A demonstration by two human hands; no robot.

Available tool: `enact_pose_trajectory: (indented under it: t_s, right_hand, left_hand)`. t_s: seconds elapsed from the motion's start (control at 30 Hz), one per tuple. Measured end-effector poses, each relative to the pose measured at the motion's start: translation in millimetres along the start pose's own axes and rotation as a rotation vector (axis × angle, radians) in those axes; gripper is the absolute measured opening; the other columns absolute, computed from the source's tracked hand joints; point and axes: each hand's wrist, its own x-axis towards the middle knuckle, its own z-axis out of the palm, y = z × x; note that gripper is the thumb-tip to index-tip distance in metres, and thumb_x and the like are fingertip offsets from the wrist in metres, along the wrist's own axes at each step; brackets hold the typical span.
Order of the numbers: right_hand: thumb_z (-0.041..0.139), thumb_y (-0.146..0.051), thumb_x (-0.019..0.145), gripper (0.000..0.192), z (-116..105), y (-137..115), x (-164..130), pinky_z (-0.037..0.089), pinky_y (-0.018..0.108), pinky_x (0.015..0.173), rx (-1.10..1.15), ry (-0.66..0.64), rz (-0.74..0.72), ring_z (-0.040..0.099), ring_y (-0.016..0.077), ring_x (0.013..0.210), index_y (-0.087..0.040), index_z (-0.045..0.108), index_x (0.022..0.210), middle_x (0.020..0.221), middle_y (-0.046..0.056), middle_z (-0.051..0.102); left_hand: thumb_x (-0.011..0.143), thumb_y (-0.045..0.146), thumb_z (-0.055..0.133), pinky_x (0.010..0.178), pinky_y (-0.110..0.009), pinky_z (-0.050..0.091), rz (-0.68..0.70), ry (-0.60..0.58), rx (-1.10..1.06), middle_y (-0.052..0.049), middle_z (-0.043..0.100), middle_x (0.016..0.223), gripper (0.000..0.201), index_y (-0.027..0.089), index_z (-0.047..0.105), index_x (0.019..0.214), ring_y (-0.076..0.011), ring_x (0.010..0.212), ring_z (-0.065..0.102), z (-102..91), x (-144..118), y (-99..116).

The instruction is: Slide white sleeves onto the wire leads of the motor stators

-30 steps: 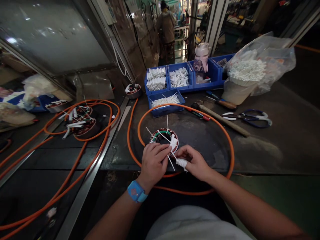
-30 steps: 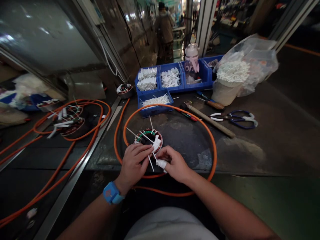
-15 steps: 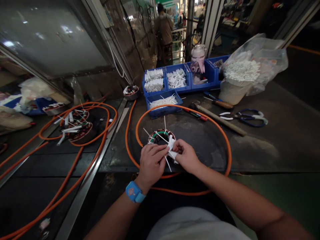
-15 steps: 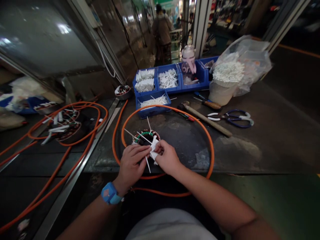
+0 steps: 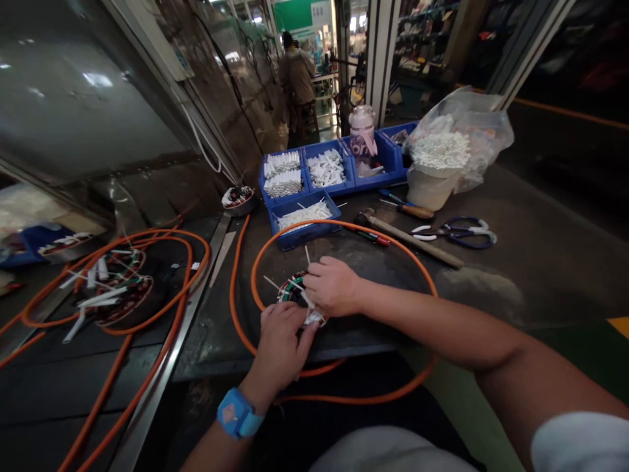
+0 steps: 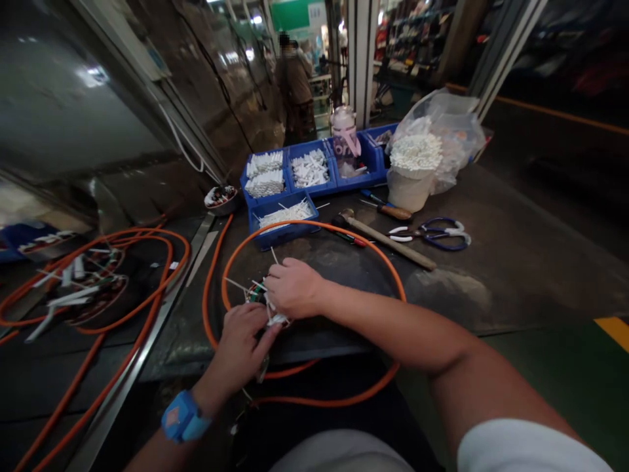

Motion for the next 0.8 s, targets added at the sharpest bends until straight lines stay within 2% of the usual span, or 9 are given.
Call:
enact_pose_trajectory:
  t_s: [0.1, 0.2, 0.3, 0.5, 0.6, 0.7, 0.77, 0.8]
  right_hand:
    - [0.043, -0.038, 0.089, 0.027, -2.1, 4.7, -1.6, 0.029, 0.032, 0.063, 0.146, -0.074, 0.041, 0.044, 0.0171, 0.078, -0.019, 0.058, 0.079, 0.079, 0.004, 0.056]
    - [0.042, -0.035, 0.09, 0.023, -1.7, -1.6, -8.5, 0.03, 0.031, 0.066, 0.216, -0.126, 0.051, 0.044, 0.0163, 0.078, -0.019, 0.058, 0.083, 0.084, 0.003, 0.056]
    - [0.048, -0.03, 0.086, 0.017, 3.4, -5.5, -6.9, 0.029, 0.032, 0.068, 0.199, -0.151, 0.06, 0.043, 0.018, 0.083, -0.018, 0.058, 0.079, 0.083, 0.004, 0.057]
    - [0.049, -0.032, 0.085, 0.025, 16.2, -0.8, 10.4, 0.028, 0.032, 0.064, 0.25, -0.156, 0.195, 0.043, 0.0181, 0.081, -0.017, 0.06, 0.067, 0.076, 0.003, 0.058]
    - [0.053, -0.029, 0.082, 0.021, 14.5, -1.6, 14.7, 0.032, 0.031, 0.066, 0.303, -0.205, 0.245, 0.046, 0.0181, 0.082, -0.017, 0.063, 0.068, 0.078, 0.003, 0.06]
    - [0.054, -0.023, 0.081, 0.014, 2.6, 2.5, 7.2, 0.038, 0.027, 0.074, 0.458, -0.192, 0.248, 0.051, 0.0154, 0.084, -0.017, 0.066, 0.081, 0.085, 0.003, 0.061]
    - [0.051, -0.022, 0.085, 0.021, -11.7, 15.7, -12.3, 0.04, 0.024, 0.082, 0.578, -0.089, 0.239, 0.054, 0.0133, 0.093, -0.016, 0.064, 0.101, 0.1, 0.005, 0.061]
    - [0.049, -0.022, 0.086, 0.026, -20.5, 26.8, -27.8, 0.04, 0.024, 0.086, 0.586, -0.026, 0.282, 0.054, 0.013, 0.098, -0.016, 0.06, 0.109, 0.107, 0.007, 0.06]
  left_hand:
    - [0.086, 0.027, 0.046, 0.083, -0.042, 0.034, 0.018, 0.004, 0.023, -0.004, 0.064, 0.082, 0.018, 0.021, 0.062, 0.082, -0.023, 0.089, 0.053, 1.1, 1.2, -1.6]
    - [0.086, 0.026, 0.045, 0.083, -0.042, 0.032, 0.02, 0.025, 0.052, -0.003, 0.064, 0.084, 0.018, 0.02, 0.062, 0.082, -0.0232, 0.089, 0.053, 4.6, 1.1, -3.3]
    - [0.086, 0.027, 0.046, 0.081, -0.04, 0.032, 0.05, 0.066, 0.033, -0.003, 0.065, 0.081, 0.019, 0.021, 0.062, 0.08, -0.0226, 0.087, 0.053, 6.4, 1.2, -7.4]
    - [0.086, 0.028, 0.046, 0.08, -0.039, 0.033, 0.135, 0.11, 0.002, -0.003, 0.067, 0.086, 0.019, 0.022, 0.064, 0.087, -0.0228, 0.088, 0.055, 7.8, 3.1, -10.8]
    - [0.084, 0.034, 0.051, 0.078, -0.038, 0.034, 0.118, 0.165, 0.039, -0.003, 0.067, 0.08, 0.019, 0.021, 0.065, 0.08, -0.0233, 0.085, 0.056, 9.8, 4.7, -11.4]
    - [0.083, 0.037, 0.054, 0.078, -0.037, 0.036, 0.164, 0.146, 0.049, -0.003, 0.067, 0.078, 0.02, 0.021, 0.066, 0.077, -0.0223, 0.083, 0.058, 5.9, 4.9, -24.7]
    - [0.083, 0.038, 0.056, 0.081, -0.036, 0.038, 0.244, 0.067, 0.028, -0.002, 0.068, 0.086, 0.019, 0.023, 0.067, 0.085, -0.022, 0.089, 0.058, -0.8, 3.2, -41.0]
    - [0.082, 0.04, 0.057, 0.084, -0.036, 0.039, 0.279, 0.03, 0.019, -0.002, 0.068, 0.091, 0.019, 0.025, 0.067, 0.089, -0.0223, 0.094, 0.058, -4.3, 2.0, -49.9]
